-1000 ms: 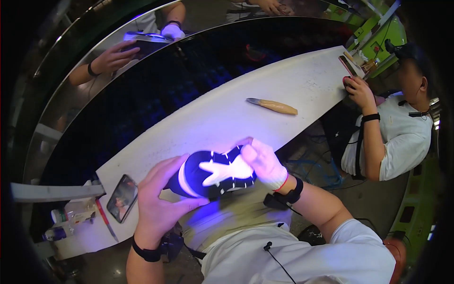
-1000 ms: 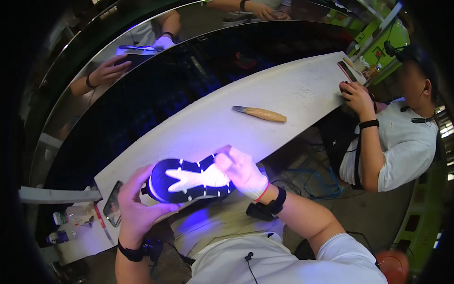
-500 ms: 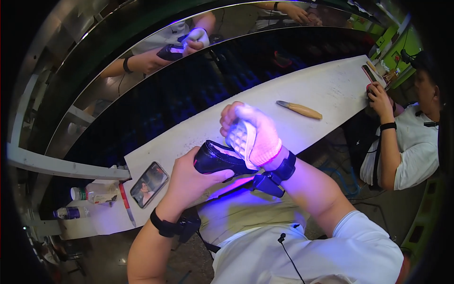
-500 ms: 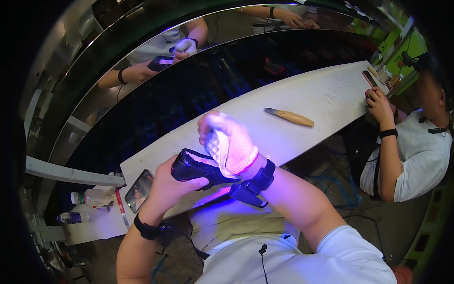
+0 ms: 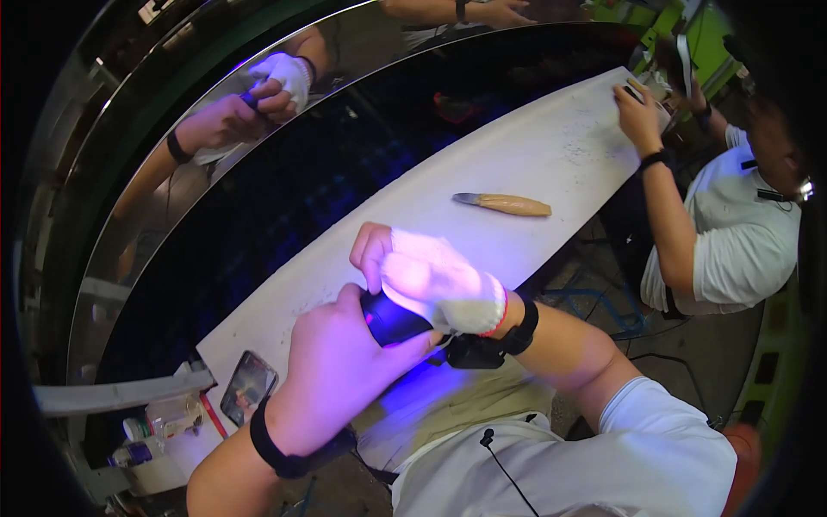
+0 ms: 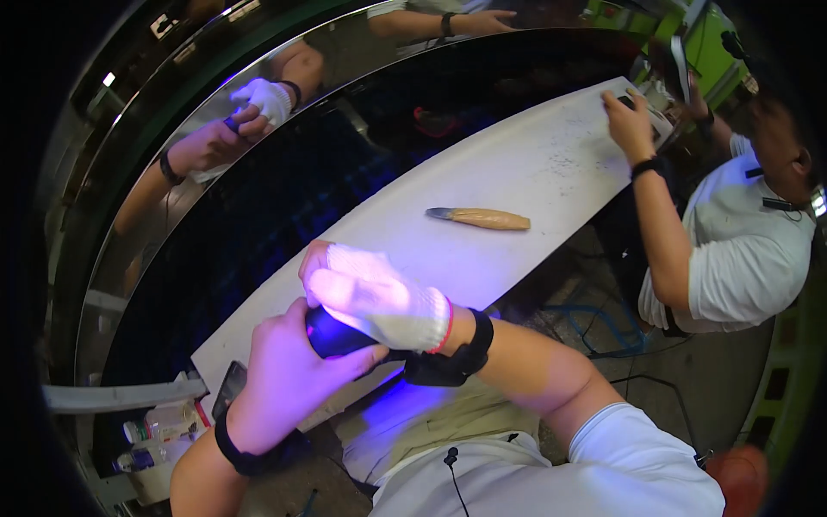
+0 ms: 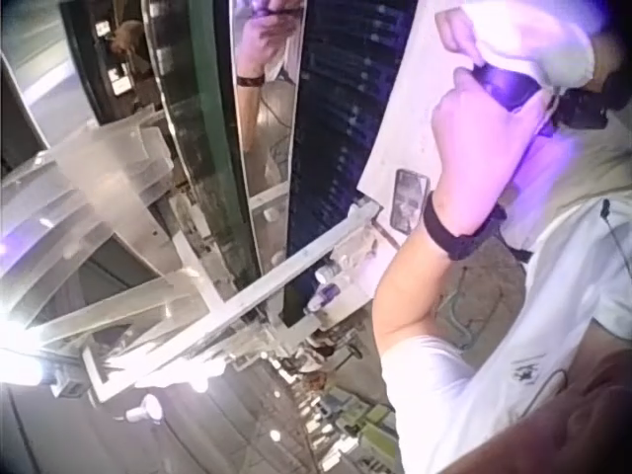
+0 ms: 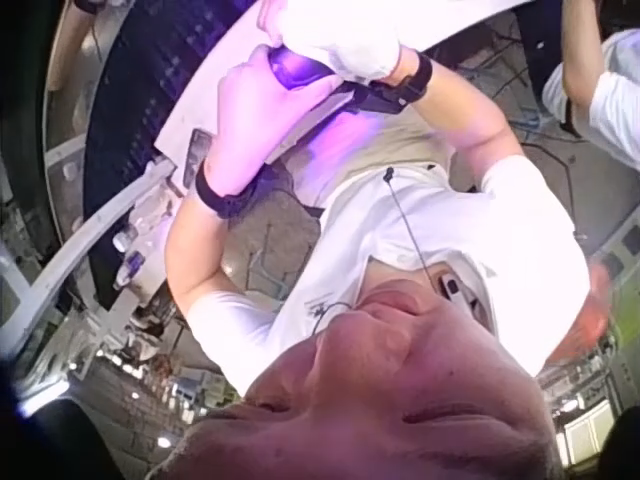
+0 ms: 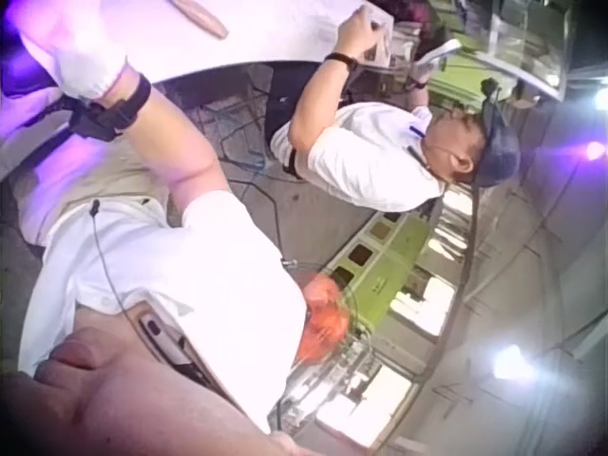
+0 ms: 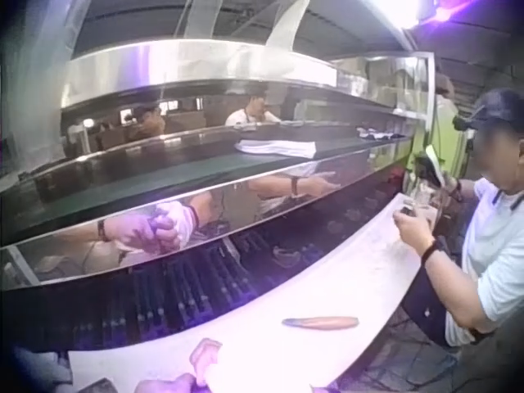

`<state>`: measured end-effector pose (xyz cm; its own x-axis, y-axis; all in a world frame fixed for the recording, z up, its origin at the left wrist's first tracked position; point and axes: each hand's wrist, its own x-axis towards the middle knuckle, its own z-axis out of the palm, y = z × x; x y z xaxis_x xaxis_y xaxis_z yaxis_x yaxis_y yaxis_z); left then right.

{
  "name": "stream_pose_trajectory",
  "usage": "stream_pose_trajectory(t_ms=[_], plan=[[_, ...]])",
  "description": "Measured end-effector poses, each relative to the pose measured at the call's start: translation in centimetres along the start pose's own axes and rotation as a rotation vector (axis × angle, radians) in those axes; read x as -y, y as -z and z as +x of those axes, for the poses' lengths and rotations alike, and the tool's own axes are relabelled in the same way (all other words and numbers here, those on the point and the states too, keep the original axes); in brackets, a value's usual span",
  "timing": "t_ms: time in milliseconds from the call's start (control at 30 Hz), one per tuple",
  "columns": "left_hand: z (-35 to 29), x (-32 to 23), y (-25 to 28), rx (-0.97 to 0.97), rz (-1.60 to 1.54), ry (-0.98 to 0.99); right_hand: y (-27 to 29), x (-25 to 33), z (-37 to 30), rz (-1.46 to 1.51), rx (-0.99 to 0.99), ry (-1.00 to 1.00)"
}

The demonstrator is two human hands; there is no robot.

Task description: Inspecting and assembling shoe uppers and soles on a factory production line.

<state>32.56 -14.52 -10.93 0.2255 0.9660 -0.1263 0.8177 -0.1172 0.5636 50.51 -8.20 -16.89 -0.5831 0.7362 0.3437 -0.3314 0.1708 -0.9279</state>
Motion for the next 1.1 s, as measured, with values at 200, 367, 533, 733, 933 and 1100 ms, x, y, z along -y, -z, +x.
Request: stream_pose_trajectory(t_ms=[200,367,533,733,933,1100], plan=[[-2.6,-2.9,-2.0,0.006,0.261,-0.262,0.2,2.7,-4.4,-0.207,-0.032,0.006],[-4.9,-1.4,-2.6,-0.038,0.36,-0.56,-0.8,4.9,-7.8,-0.474,0.172,0.103],[-8.0,0.8,0.0,-0.071,0.098,-0.462,-2.2,3.8,-11.3,-0.795,0.222,0.144],[-11.1,6.7,-6.5,-0.271,-0.22,-0.238,-1.1,-2.6,-10.3,-1.032,0.235,0.058],[-13.1,8.6,-9.7,-0.642,-0.617,-0.316,1.4,9.4,-1.9,-1.322,0.141,0.712],[-9.0,12.1,-12.3,-0.627,-0.296,-0.111,4.1,23.6,12.9,-1.521,-0.631,1.213]])
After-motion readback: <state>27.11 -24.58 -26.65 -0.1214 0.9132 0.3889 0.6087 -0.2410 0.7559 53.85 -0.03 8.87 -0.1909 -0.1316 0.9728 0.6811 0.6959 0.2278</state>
